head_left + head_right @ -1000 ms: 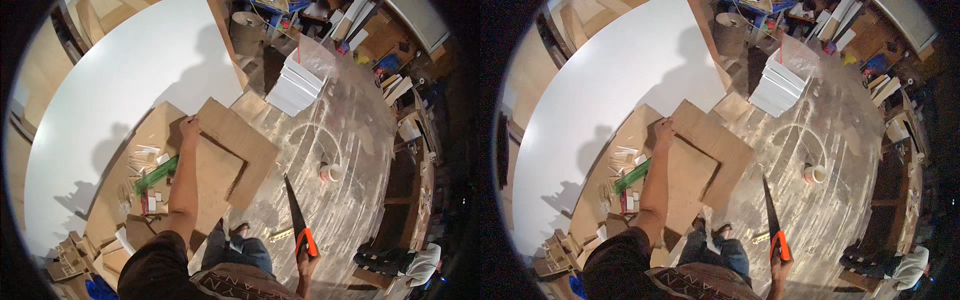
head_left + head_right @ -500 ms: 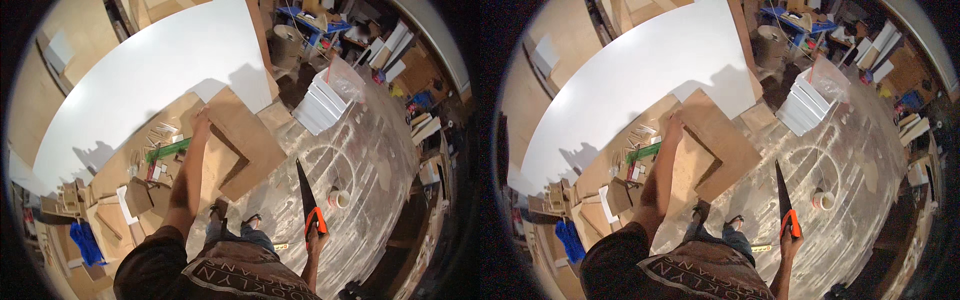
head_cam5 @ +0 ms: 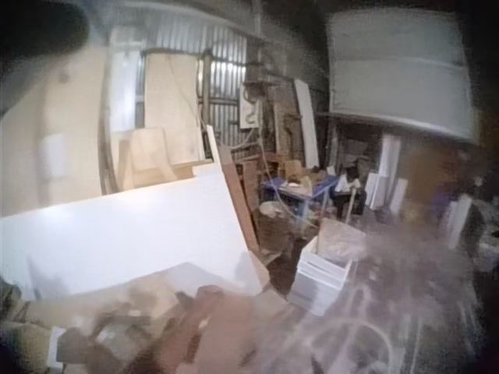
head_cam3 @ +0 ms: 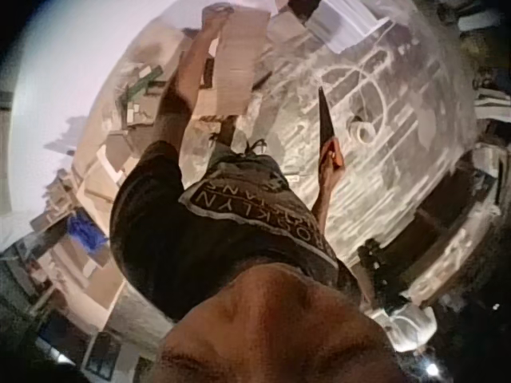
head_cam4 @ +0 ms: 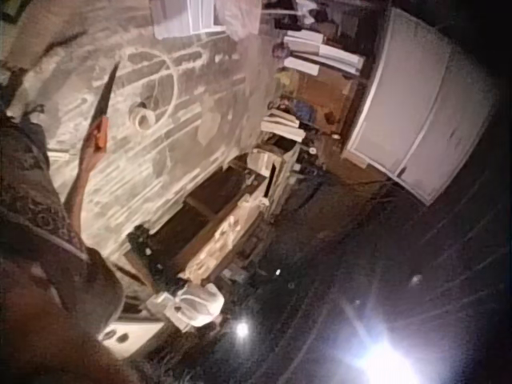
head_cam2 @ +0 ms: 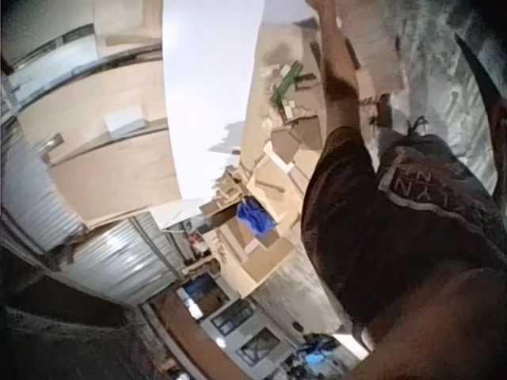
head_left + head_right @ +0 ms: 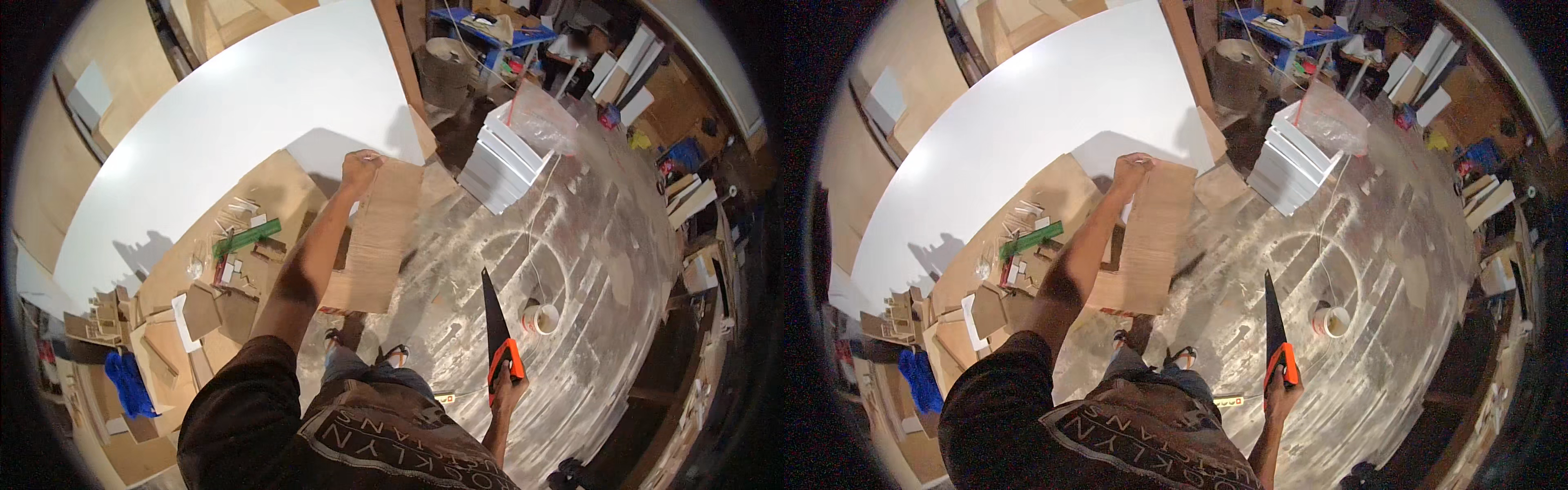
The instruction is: The person saws a piece of cardboard with a hand saw and then uses their hands to break and fold pieces of the cardboard.
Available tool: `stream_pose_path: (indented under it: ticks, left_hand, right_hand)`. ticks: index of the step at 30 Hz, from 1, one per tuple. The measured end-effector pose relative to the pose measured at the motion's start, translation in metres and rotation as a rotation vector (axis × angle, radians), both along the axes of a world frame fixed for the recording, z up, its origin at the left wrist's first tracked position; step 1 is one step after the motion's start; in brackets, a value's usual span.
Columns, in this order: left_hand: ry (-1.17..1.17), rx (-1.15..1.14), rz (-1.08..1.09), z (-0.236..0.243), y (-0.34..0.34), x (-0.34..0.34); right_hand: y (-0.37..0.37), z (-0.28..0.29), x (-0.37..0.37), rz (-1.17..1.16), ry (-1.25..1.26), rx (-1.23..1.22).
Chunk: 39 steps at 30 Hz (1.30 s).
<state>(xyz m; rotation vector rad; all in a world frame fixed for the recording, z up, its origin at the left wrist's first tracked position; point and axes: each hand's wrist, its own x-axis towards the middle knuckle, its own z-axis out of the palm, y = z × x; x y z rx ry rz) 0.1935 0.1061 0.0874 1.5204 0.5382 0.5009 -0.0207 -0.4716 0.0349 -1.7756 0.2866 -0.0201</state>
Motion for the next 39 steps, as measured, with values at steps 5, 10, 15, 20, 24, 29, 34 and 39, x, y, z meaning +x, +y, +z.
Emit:
stream_pose_path:
  ticks: [5,10,15,20,24,29,34,39]
  left_hand:
    - [0.059,0.268,0.111,-0.021,0.037,0.013]
    - [0.230,0.324,0.375,-0.028,0.022,0.030]
    - [0.306,0.370,0.324,-0.108,0.181,-0.077]
    - [-0.031,-0.846,0.435,-0.142,0.052,-0.114]
    - [-0.111,-0.904,0.594,-0.133,0.035,-0.174]
    - [-0.215,-0.840,0.854,-0.175,0.032,-0.198]
    - [-0.007,-0.802,0.970,-0.190,-0.001,-0.193]
    - [0.425,-0.302,0.943,-0.216,-0.001,-0.219]
  right_hand:
    - [-0.010,-0.020,-0.014,-0.045,-0.010,0.018]
    - [-0.026,0.005,-0.039,-0.218,0.105,-0.060]
    - [0.031,0.038,-0.054,-0.220,0.167,0.160]
    - [0.021,0.030,-0.056,-0.353,0.154,0.013]
    - [0.042,0.018,-0.042,-0.245,0.100,-0.023]
    - [0.096,0.051,-0.028,-0.106,0.116,0.065]
    - [0.114,0.062,-0.030,-0.121,0.130,0.069]
    - [0.140,0.072,-0.037,0.072,-0.064,0.009]
